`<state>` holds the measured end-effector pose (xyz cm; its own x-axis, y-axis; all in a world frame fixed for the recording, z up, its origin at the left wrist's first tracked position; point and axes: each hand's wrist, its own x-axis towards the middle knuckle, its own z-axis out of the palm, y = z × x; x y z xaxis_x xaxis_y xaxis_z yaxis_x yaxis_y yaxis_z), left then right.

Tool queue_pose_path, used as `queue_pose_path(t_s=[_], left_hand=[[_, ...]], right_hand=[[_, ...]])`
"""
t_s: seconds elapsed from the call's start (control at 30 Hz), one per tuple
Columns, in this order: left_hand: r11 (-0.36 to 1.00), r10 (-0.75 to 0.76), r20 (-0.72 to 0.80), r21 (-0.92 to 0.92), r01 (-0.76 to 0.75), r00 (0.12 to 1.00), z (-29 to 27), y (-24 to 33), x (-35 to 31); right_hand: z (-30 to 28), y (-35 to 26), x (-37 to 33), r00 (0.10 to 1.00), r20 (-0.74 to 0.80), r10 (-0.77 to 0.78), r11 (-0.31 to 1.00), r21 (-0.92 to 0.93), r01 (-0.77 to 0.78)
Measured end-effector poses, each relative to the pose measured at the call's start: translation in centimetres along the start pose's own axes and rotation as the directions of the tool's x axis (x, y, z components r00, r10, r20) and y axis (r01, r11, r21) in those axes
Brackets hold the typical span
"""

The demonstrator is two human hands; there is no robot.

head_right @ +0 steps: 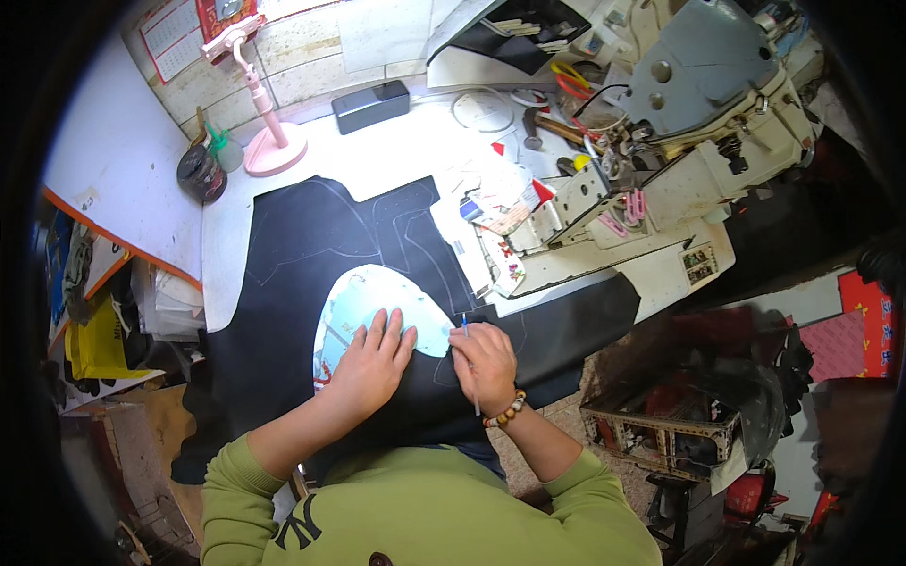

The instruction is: The person places several paper pattern pieces onto a large black fabric sheet and traces their outlines with a blue pen. They reposition the patterns and continue tracing additional shapes across the fabric surface.

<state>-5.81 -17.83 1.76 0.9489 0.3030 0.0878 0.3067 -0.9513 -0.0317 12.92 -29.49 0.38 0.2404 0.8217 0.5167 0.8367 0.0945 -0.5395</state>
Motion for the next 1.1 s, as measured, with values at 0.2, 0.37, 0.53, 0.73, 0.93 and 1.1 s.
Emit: queue_pose_path(t_s=[0.2,0.37,0.53,0.73,0.93,1.1], left_hand=[[0.994,-0.108,0.098,0.043,0.104,0.989,0.0,1.7,0.6],[0.948,-0.258,0.082,-0.172,0.268,0.963,0.1,3.6,0.7],[0.911,-0.278,-0.004,-0.319,0.262,0.961,0.9,3.5,-0.2],[0.9,-0.283,-0.042,-0.356,0.25,0.958,1.3,3.5,-0.4],[0.893,-0.286,-0.06,-0.377,0.244,0.956,1.0,3.2,-0.4],[0.893,-0.287,-0.096,-0.386,0.23,0.953,0.9,3.1,-0.4]], right_hand=[[-1.8,-0.7,1.8,0.985,0.156,0.067,0.997,0.04,-0.074],[-4.1,1.3,7.3,0.977,0.213,0.02,0.985,-0.172,0.017],[-3.4,5.4,14.1,0.97,0.238,0.04,0.935,-0.351,0.047],[-1.9,9.2,20.6,0.859,0.389,0.331,0.79,-0.613,-0.027],[-0.8,12.5,23.5,0.787,0.39,0.478,0.684,-0.728,-0.055],[-0.4,14.5,24.6,0.699,0.374,0.61,0.65,-0.74,-0.171]])
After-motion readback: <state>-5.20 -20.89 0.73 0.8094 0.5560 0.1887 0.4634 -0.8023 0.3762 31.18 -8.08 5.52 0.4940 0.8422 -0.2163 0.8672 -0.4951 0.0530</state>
